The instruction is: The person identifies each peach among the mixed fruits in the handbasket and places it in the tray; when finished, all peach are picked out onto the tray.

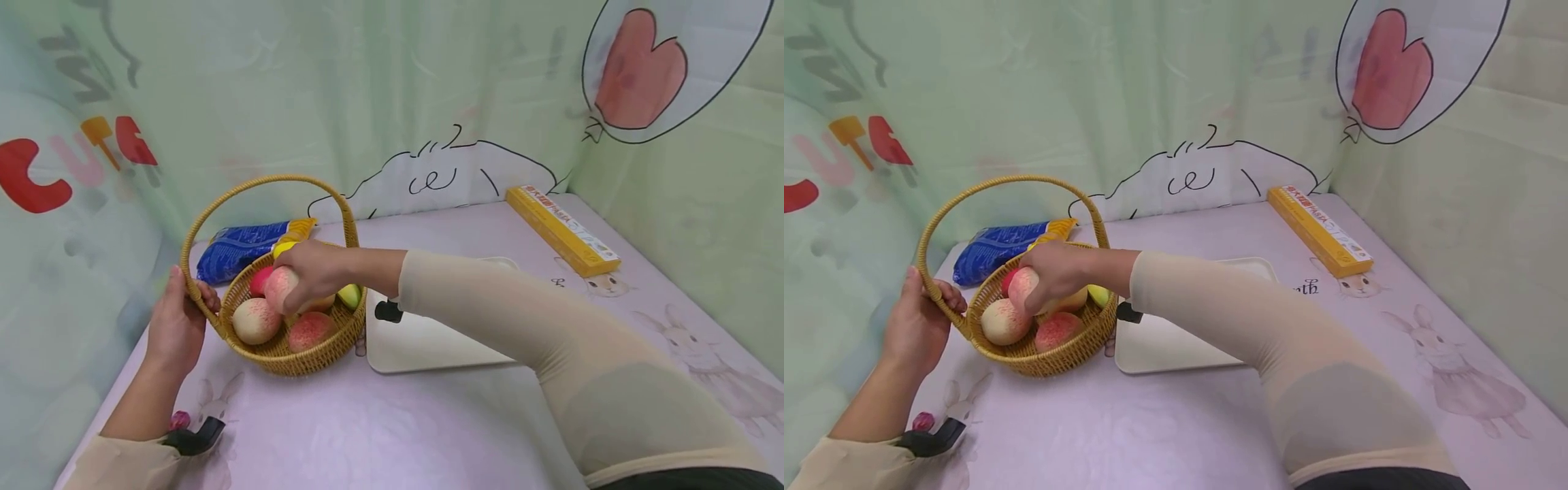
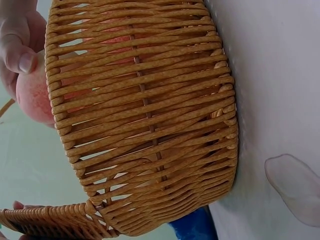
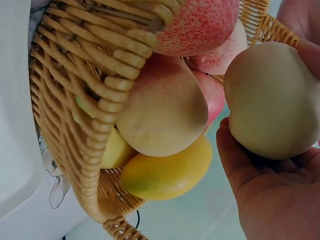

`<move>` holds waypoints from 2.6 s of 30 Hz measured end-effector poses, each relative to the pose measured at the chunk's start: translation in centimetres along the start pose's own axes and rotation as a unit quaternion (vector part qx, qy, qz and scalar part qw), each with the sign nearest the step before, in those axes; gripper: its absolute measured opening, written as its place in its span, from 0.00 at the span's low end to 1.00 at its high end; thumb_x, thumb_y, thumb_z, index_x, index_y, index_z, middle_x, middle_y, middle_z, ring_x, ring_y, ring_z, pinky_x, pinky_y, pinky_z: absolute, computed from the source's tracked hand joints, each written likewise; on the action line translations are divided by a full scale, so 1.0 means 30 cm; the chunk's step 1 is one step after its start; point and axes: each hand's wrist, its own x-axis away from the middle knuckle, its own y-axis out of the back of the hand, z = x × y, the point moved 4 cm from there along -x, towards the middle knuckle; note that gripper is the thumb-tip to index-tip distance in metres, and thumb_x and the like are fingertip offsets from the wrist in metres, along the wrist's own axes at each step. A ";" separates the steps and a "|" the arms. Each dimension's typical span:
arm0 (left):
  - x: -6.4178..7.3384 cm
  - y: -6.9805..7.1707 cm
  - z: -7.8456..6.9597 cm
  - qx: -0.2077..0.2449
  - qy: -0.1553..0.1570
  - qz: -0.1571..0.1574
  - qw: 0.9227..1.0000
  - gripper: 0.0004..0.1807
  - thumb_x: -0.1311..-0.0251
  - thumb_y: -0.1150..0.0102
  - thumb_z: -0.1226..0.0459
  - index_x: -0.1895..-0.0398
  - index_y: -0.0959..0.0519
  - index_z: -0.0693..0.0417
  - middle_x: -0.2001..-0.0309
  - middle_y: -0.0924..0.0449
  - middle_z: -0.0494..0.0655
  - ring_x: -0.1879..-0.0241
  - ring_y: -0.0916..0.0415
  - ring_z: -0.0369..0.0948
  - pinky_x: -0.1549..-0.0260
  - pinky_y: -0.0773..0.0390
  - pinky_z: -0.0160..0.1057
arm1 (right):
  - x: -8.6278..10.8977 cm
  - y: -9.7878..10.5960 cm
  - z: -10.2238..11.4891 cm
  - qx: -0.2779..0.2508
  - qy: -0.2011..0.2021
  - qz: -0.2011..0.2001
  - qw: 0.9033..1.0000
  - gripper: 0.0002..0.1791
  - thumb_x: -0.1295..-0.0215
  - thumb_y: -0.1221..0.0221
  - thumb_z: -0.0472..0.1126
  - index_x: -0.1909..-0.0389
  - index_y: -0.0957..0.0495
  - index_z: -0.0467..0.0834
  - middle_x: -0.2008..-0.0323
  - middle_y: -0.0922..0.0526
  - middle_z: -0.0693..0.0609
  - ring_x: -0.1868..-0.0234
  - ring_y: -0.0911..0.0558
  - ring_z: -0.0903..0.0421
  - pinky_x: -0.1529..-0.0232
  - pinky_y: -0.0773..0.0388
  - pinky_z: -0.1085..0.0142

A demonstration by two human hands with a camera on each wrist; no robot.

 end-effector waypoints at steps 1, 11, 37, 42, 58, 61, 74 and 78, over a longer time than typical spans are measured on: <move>0.000 0.001 0.000 0.001 0.000 0.001 1.000 0.23 0.21 0.61 0.43 0.59 0.30 0.51 0.67 0.29 0.41 0.61 0.32 0.39 0.54 0.27 0.31 | 0.004 0.002 -0.003 -0.008 0.001 -0.003 1.000 0.41 0.37 0.30 0.53 0.27 0.31 0.42 0.45 0.19 0.53 0.49 0.20 0.59 0.51 0.22 0.72; 0.008 0.000 -0.002 -0.002 0.010 0.003 1.000 0.24 0.22 0.60 0.41 0.57 0.33 0.53 0.67 0.30 0.41 0.59 0.33 0.39 0.53 0.27 0.31 | 0.058 0.004 -0.038 -0.064 -0.001 -0.031 0.997 0.40 0.38 0.30 0.52 0.27 0.30 0.44 0.42 0.19 0.51 0.48 0.20 0.57 0.50 0.22 0.69; 0.017 -0.008 -0.008 0.010 0.000 0.017 1.000 0.23 0.23 0.57 0.41 0.56 0.32 0.52 0.66 0.29 0.42 0.60 0.32 0.39 0.54 0.26 0.30 | 0.202 0.069 -0.148 -0.175 -0.009 -0.131 0.976 0.32 0.42 0.28 0.51 0.36 0.24 0.51 0.43 0.18 0.52 0.51 0.18 0.54 0.52 0.17 0.64; 0.021 -0.007 -0.008 0.010 -0.001 0.015 1.000 0.23 0.23 0.56 0.41 0.56 0.32 0.52 0.66 0.29 0.42 0.60 0.32 0.39 0.54 0.26 0.30 | 0.223 0.080 -0.164 -0.216 -0.018 -0.143 0.966 0.33 0.41 0.27 0.49 0.34 0.24 0.52 0.46 0.18 0.51 0.50 0.18 0.52 0.52 0.17 0.62; 0.018 -0.005 -0.003 0.005 0.008 0.010 1.000 0.24 0.23 0.57 0.41 0.55 0.32 0.52 0.66 0.30 0.42 0.59 0.33 0.39 0.54 0.26 0.30 | 0.308 0.105 -0.275 -0.294 -0.057 -0.194 0.934 0.33 0.41 0.26 0.45 0.34 0.24 0.47 0.46 0.17 0.48 0.48 0.20 0.50 0.48 0.19 0.60; 0.018 -0.002 -0.001 0.003 0.013 0.008 1.000 0.23 0.23 0.57 0.41 0.55 0.32 0.51 0.66 0.30 0.41 0.59 0.33 0.39 0.53 0.26 0.30 | 0.318 0.101 -0.299 -0.312 -0.063 -0.202 0.926 0.33 0.40 0.26 0.44 0.34 0.24 0.47 0.46 0.17 0.48 0.48 0.20 0.50 0.46 0.20 0.60; 0.024 0.008 0.003 0.003 0.017 0.006 1.000 0.24 0.23 0.58 0.40 0.55 0.33 0.52 0.65 0.31 0.41 0.58 0.34 0.39 0.53 0.27 0.31 | 0.336 0.058 -0.433 -0.329 -0.098 -0.235 0.910 0.29 0.38 0.28 0.44 0.36 0.23 0.44 0.49 0.16 0.47 0.51 0.20 0.51 0.47 0.23 0.59; 0.025 0.007 0.002 0.005 0.015 0.008 1.000 0.24 0.24 0.57 0.40 0.55 0.33 0.52 0.66 0.31 0.42 0.58 0.33 0.39 0.53 0.27 0.31 | 0.335 0.045 -0.462 -0.331 -0.114 -0.240 0.906 0.33 0.38 0.29 0.42 0.33 0.25 0.42 0.46 0.16 0.46 0.49 0.20 0.51 0.45 0.22 0.60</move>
